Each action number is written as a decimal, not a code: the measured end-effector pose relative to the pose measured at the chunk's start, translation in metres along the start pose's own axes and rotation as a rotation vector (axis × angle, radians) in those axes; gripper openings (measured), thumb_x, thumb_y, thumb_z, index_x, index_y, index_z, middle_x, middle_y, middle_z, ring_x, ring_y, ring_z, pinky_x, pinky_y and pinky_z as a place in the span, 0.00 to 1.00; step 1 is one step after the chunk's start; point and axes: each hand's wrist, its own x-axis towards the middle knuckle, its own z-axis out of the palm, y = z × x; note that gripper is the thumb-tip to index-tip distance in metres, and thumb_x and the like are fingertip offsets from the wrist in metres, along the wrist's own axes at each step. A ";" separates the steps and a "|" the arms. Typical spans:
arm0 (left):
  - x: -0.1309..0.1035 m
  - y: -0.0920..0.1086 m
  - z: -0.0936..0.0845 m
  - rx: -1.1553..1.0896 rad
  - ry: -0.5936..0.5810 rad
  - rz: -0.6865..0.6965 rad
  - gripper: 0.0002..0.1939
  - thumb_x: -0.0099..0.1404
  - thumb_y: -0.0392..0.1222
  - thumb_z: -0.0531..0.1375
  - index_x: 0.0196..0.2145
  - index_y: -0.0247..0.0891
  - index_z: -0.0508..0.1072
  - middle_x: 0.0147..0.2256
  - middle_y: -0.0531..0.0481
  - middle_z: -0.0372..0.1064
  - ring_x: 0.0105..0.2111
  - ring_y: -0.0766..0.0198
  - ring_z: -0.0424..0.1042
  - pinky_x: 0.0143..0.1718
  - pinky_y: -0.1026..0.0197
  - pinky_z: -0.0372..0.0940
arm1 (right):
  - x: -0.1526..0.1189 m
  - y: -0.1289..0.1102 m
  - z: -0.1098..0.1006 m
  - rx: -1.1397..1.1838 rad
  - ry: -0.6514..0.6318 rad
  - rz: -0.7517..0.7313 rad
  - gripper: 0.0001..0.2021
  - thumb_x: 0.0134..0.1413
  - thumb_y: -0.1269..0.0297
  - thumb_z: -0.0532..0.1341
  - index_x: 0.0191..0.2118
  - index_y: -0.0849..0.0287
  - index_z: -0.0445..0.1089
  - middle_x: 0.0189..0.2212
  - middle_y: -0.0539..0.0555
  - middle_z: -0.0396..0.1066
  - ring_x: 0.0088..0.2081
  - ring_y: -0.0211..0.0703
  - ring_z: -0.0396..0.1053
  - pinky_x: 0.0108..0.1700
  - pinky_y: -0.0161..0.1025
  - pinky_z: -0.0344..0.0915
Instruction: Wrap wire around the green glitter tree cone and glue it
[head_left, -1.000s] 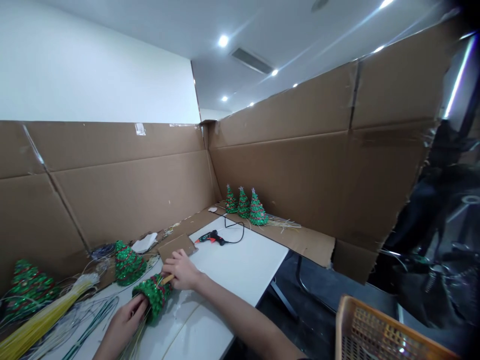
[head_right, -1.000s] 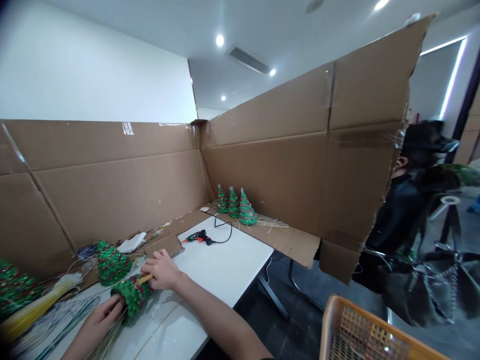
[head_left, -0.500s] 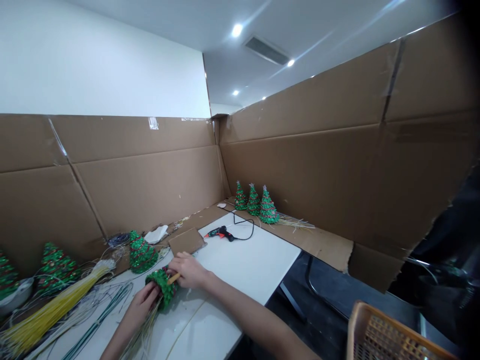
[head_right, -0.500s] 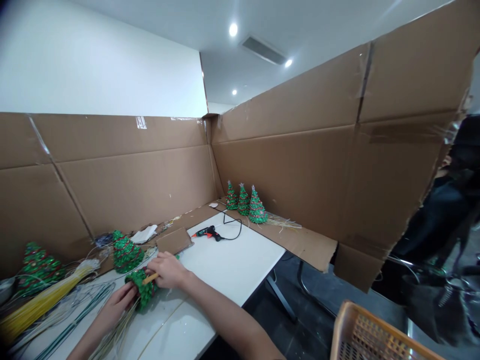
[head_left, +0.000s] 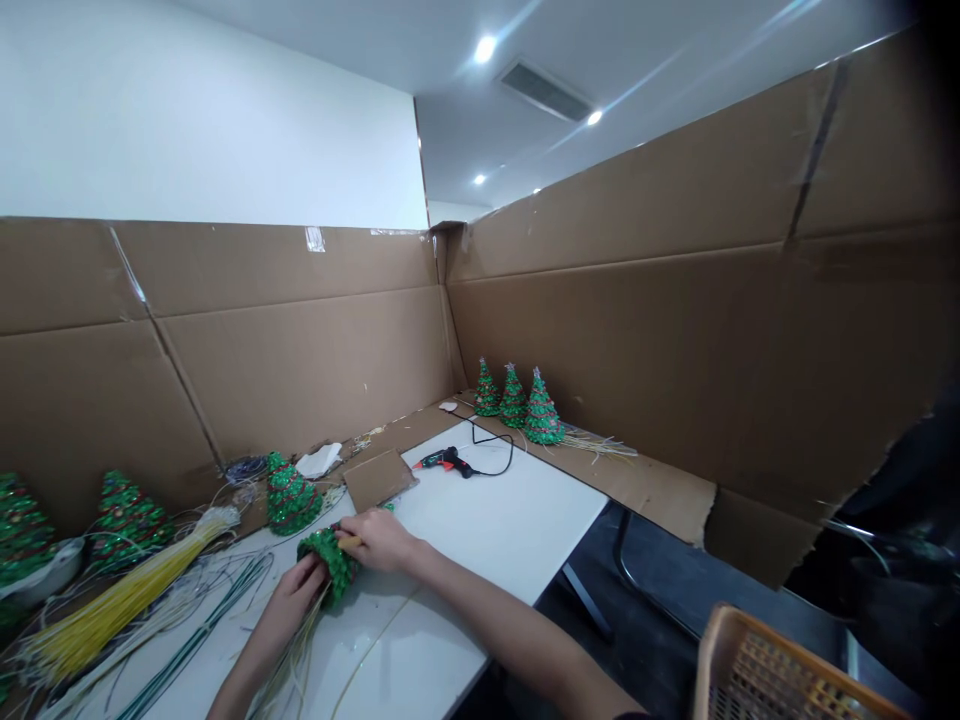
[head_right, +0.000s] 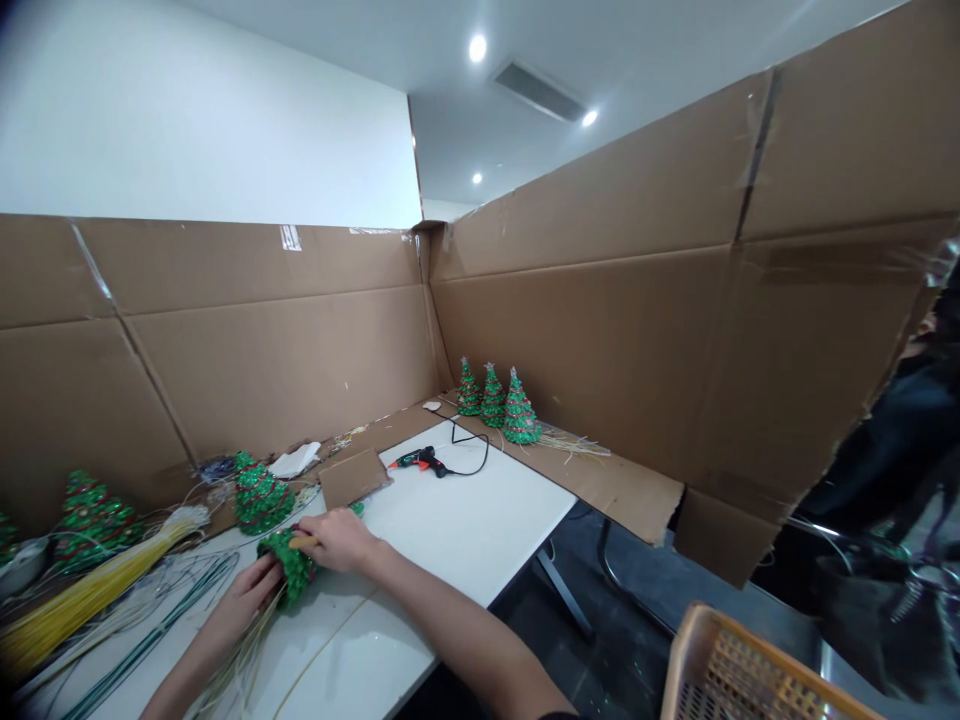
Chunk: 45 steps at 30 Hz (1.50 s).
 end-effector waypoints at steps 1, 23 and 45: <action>0.000 0.002 0.000 -0.001 -0.001 0.001 0.24 0.42 0.61 0.62 0.27 0.36 0.72 0.20 0.53 0.64 0.23 0.63 0.61 0.24 0.63 0.59 | 0.000 -0.001 0.000 -0.002 -0.018 0.011 0.08 0.59 0.60 0.53 0.33 0.55 0.65 0.27 0.47 0.71 0.26 0.37 0.65 0.27 0.34 0.48; 0.005 -0.018 0.003 0.064 0.095 0.048 0.24 0.47 0.61 0.58 0.28 0.35 0.71 0.26 0.48 0.69 0.29 0.58 0.67 0.33 0.58 0.64 | -0.038 0.157 -0.008 -0.215 0.158 0.997 0.19 0.49 0.66 0.60 0.47 0.70 0.65 0.48 0.70 0.63 0.52 0.58 0.55 0.48 0.45 0.51; -0.002 -0.019 0.011 0.128 0.153 0.105 0.18 0.55 0.55 0.54 0.29 0.35 0.69 0.25 0.49 0.69 0.27 0.60 0.65 0.30 0.62 0.60 | -0.010 0.081 -0.002 0.312 0.198 0.309 0.22 0.49 0.58 0.63 0.50 0.62 0.69 0.35 0.56 0.66 0.41 0.44 0.61 0.46 0.40 0.61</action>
